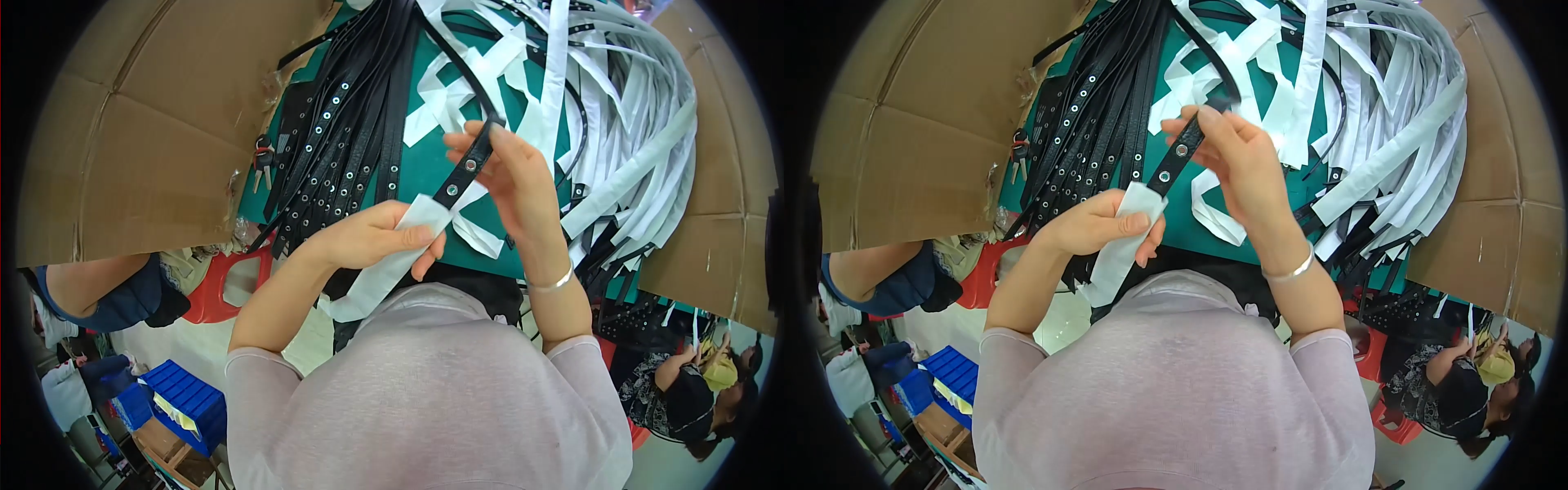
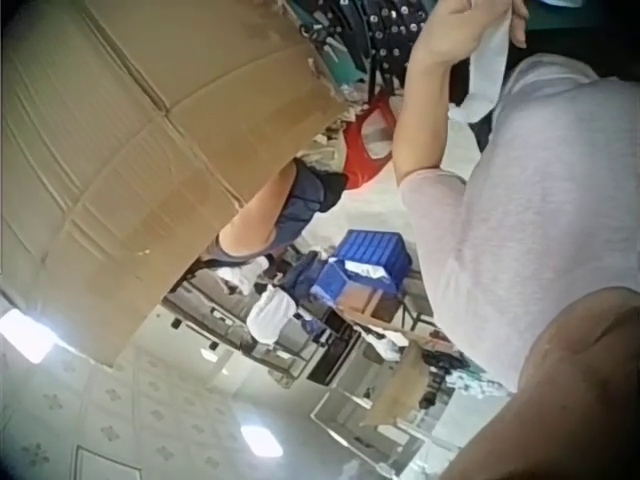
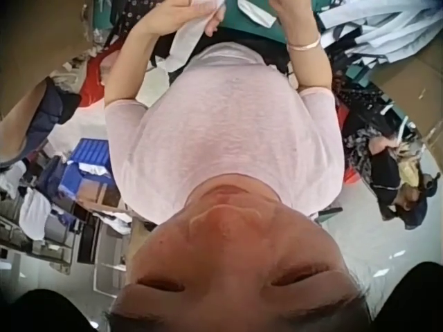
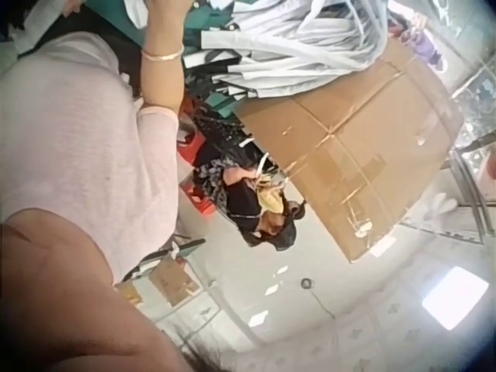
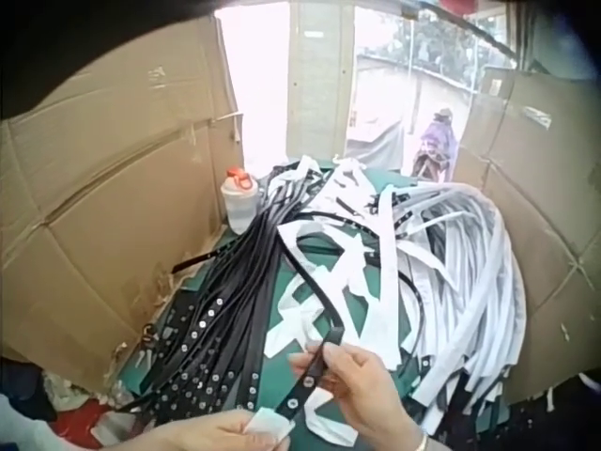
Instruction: Inspecting and organizing black synthetic belts with metal eyelets at a factory workstation.
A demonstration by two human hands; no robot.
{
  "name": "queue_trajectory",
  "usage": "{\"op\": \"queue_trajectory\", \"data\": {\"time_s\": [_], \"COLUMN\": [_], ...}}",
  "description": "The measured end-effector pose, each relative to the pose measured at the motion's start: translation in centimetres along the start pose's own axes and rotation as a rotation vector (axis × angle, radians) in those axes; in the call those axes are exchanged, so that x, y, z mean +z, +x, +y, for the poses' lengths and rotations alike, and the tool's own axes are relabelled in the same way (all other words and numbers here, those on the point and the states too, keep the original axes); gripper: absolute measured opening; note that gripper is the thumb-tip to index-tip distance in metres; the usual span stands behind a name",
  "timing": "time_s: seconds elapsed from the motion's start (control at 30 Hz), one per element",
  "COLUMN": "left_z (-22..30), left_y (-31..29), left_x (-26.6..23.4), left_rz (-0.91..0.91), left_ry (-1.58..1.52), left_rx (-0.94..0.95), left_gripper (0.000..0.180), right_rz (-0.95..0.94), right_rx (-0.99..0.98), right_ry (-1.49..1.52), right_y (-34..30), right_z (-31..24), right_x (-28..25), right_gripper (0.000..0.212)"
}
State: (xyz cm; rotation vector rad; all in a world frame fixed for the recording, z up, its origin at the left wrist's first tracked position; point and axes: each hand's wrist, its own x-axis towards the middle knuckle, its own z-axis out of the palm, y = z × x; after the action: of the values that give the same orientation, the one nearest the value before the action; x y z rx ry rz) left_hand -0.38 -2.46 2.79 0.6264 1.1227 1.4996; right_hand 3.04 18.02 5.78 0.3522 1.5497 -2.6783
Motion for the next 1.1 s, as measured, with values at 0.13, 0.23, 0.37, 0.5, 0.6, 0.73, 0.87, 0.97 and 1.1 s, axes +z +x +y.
{"op": "queue_trajectory", "data": {"time_s": [0.13,0.23,0.37,0.5,0.6,0.73,0.87,0.97,1.1], "left_z": [-2.0,-2.2,-3.4,-3.6,-3.9,-3.5,-2.8,-3.6,-4.0], "left_y": [-1.6,-2.5,-4.7,-6.3,-6.7,-7.0,-6.8,-6.8,-6.9], "left_x": [0.4,0.3,0.9,0.6,0.4,0.4,0.6,1.0,0.6], "left_rz": [0.13,0.151,0.211,0.237,0.194,0.26,0.237,0.219,0.266], "left_ry": [-0.195,-0.202,-0.189,-0.244,-0.261,-0.253,-0.261,-0.299,-0.291], "left_rx": [-0.057,-0.036,-0.133,-0.126,-0.086,-0.021,0.005,-0.032,-0.026], "left_gripper": [0.03,0.031,0.031,0.03,0.029,0.026,0.026,0.025,0.024], "right_rz": [-0.055,-0.204,-0.047,-0.187,-0.236,-0.372,-0.257,-0.22,-0.309], "right_rx": [-0.1,0.007,0.128,0.019,0.068,0.197,0.171,0.161,0.058], "right_ry": [-0.237,-0.316,0.069,-0.134,-0.218,-0.168,-0.108,-0.029,-0.472], "right_y": [-0.1,-1.0,2.0,1.2,-0.7,-2.3,0.3,2.2,0.1], "right_z": [2.2,4.4,3.7,5.2,6.9,6.0,6.9,5.8,7.6], "right_x": [0.8,1.8,1.5,3.6,4.8,5.7,4.3,4.2,4.3], "right_gripper": [0.025,0.027,0.028,0.023,0.02,0.023,0.027,0.023,0.01]}}
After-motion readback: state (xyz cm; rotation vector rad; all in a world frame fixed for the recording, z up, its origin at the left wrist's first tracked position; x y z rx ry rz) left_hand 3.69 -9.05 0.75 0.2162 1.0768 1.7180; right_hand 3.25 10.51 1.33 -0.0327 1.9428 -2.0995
